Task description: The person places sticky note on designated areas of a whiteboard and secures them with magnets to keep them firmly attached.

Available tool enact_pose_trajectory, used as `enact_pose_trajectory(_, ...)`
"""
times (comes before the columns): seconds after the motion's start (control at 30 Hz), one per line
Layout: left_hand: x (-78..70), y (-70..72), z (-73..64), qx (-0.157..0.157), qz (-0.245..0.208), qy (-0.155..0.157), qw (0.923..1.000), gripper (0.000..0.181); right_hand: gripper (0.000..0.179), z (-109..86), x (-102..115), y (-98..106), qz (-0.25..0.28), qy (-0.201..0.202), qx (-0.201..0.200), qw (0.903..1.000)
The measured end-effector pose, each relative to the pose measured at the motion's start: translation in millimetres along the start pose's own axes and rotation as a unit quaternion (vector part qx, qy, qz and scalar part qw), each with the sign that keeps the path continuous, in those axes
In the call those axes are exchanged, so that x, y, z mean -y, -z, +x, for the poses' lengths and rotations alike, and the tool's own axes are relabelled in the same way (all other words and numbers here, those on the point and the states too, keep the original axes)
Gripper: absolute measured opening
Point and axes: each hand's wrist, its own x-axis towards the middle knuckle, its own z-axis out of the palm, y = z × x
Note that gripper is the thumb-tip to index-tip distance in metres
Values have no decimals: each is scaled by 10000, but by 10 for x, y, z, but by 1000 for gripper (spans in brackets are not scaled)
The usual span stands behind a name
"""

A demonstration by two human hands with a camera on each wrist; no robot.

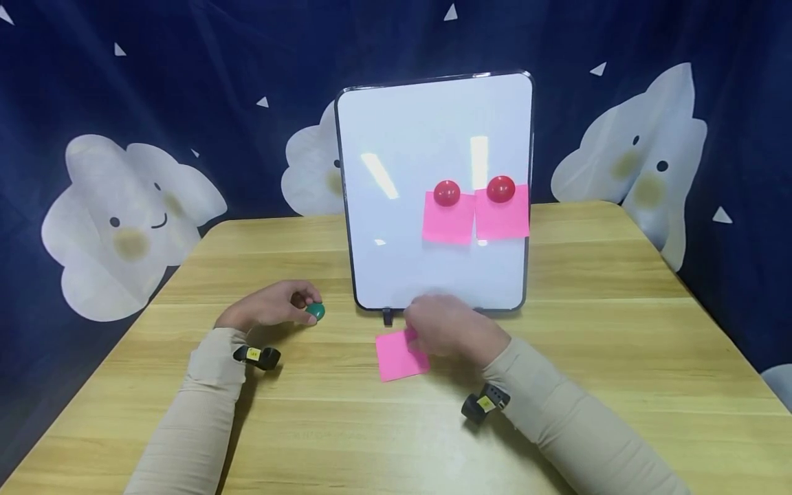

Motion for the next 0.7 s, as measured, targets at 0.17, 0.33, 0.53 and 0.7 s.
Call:
enact_pose_trajectory(0.17,6,-3,13,-60,-65,0,10000,30,11,-1,7,10,81,-15,60,9999)
enact_pose_trajectory(0.33,16,-8,31,-117,-81,43,9999,30,12,-6,12,10,94,27,61,9999)
enact_pose_trajectory(0.53,36,-24,47,-250,-96,96,9996,29,15,-15,33,4,235,64,51,9997)
enact_pose_trajectory(0.7,14,-35,36,-453,-177,94,9988,31,18,-24,43,-17,288,188,-98,9994)
